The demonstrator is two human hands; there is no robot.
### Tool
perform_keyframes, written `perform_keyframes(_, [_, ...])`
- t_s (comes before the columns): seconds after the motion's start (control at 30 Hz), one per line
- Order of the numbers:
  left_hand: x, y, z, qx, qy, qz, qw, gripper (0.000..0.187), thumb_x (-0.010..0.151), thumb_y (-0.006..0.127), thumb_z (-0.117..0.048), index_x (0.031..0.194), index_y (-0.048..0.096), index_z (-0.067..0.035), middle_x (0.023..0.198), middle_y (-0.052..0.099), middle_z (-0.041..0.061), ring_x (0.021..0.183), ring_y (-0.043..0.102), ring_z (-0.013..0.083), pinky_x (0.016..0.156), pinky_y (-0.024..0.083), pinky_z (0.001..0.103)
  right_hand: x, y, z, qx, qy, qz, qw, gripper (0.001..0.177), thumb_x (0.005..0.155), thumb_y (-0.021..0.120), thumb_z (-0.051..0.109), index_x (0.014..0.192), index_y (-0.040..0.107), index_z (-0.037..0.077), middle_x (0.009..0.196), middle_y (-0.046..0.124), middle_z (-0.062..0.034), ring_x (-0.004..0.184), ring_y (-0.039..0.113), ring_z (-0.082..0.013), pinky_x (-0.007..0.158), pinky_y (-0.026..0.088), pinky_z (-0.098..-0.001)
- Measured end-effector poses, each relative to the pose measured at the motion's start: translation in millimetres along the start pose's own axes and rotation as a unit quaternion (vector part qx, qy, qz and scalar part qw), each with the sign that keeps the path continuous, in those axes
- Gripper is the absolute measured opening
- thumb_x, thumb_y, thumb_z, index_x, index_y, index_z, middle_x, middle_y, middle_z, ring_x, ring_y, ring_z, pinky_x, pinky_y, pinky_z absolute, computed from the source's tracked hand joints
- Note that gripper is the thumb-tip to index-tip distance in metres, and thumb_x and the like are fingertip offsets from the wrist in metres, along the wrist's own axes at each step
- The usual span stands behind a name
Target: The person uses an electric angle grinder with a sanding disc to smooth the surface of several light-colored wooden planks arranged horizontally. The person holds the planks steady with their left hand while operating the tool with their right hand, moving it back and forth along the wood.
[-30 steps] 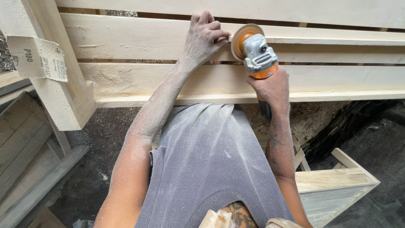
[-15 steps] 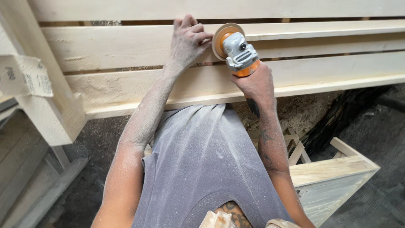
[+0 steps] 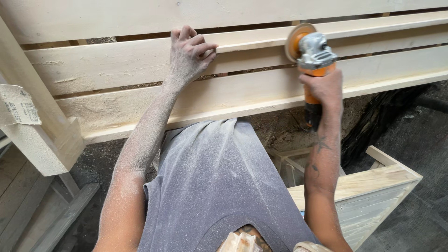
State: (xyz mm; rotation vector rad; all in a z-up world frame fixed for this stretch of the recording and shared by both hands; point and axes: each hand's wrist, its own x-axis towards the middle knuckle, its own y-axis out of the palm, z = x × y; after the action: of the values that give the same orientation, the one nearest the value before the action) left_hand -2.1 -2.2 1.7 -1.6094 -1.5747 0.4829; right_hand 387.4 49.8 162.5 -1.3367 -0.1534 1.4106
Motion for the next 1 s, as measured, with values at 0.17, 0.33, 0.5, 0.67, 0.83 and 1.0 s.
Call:
perform_keyframes(0.17, [2.2, -3.9, -2.0, -0.014, -0.002, 0.012, 1.000, 0.015, 0.095, 0.086, -0.041, 0.102, 0.082, -0.029, 0.082, 0.066, -0.010, 0.097, 0.050, 0.0147, 0.095, 0.034, 0.036, 24.2, -40.9, -35.9, 0.023, 0.021, -0.027, 0.999, 0.046, 0.078, 0.078, 0.013, 0.119, 0.066, -0.001, 0.099, 0.073, -0.0140, 0.080, 0.074, -0.0185, 0.073, 0.067, -0.0363])
perform_keyframes(0.33, [1.7, -2.4, 0.9, -0.007, 0.000, 0.003, 1.000, 0.015, 0.094, 0.086, -0.042, 0.102, 0.082, -0.029, 0.084, 0.066, -0.010, 0.099, 0.050, 0.0152, 0.096, 0.034, 0.036, 23.6, -31.3, -35.4, 0.029, -0.010, -0.023, 0.999, 0.047, 0.076, 0.079, 0.013, 0.120, 0.066, 0.001, 0.100, 0.073, -0.0122, 0.082, 0.074, -0.0168, 0.074, 0.067, -0.0357])
perform_keyframes(0.5, [-5.5, 9.2, 6.8, -0.011, -0.006, 0.008, 1.000, 0.017, 0.095, 0.086, -0.046, 0.102, 0.082, -0.031, 0.082, 0.066, -0.010, 0.097, 0.051, 0.0151, 0.096, 0.035, 0.036, -1.7, 26.1, -3.9, -0.010, -0.090, 0.008, 0.996, 0.050, 0.075, 0.087, 0.021, 0.118, 0.067, 0.002, 0.101, 0.074, -0.0099, 0.083, 0.074, -0.0143, 0.074, 0.066, -0.0355])
perform_keyframes(0.67, [-2.2, 15.1, 10.1, -0.003, 0.012, -0.015, 1.000, 0.018, 0.094, 0.086, -0.046, 0.102, 0.081, -0.031, 0.083, 0.067, -0.010, 0.096, 0.050, 0.0147, 0.095, 0.034, 0.035, -41.2, 68.2, 51.5, -0.073, -0.108, 0.060, 0.990, 0.046, 0.076, 0.088, 0.028, 0.110, 0.068, 0.004, 0.093, 0.075, -0.0090, 0.079, 0.074, -0.0155, 0.071, 0.065, -0.0335])
perform_keyframes(0.83, [-0.7, 2.7, 4.0, 0.011, 0.016, -0.019, 1.000, 0.015, 0.094, 0.086, -0.042, 0.102, 0.081, -0.031, 0.084, 0.065, -0.010, 0.097, 0.050, 0.0147, 0.095, 0.034, 0.036, -68.6, 87.5, 88.8, -0.085, -0.139, 0.081, 0.983, 0.048, 0.072, 0.089, 0.030, 0.107, 0.068, 0.006, 0.090, 0.074, -0.0074, 0.079, 0.073, -0.0154, 0.073, 0.064, -0.0344])
perform_keyframes(1.0, [0.8, 0.7, 2.8, 0.012, 0.022, -0.018, 1.000, 0.015, 0.094, 0.085, -0.042, 0.103, 0.081, -0.031, 0.085, 0.065, -0.010, 0.099, 0.050, 0.0151, 0.097, 0.034, 0.036, -69.0, 91.7, 88.4, -0.126, -0.148, 0.095, 0.976, 0.048, 0.073, 0.090, 0.031, 0.107, 0.069, 0.005, 0.090, 0.075, -0.0087, 0.081, 0.074, -0.0160, 0.076, 0.064, -0.0374])
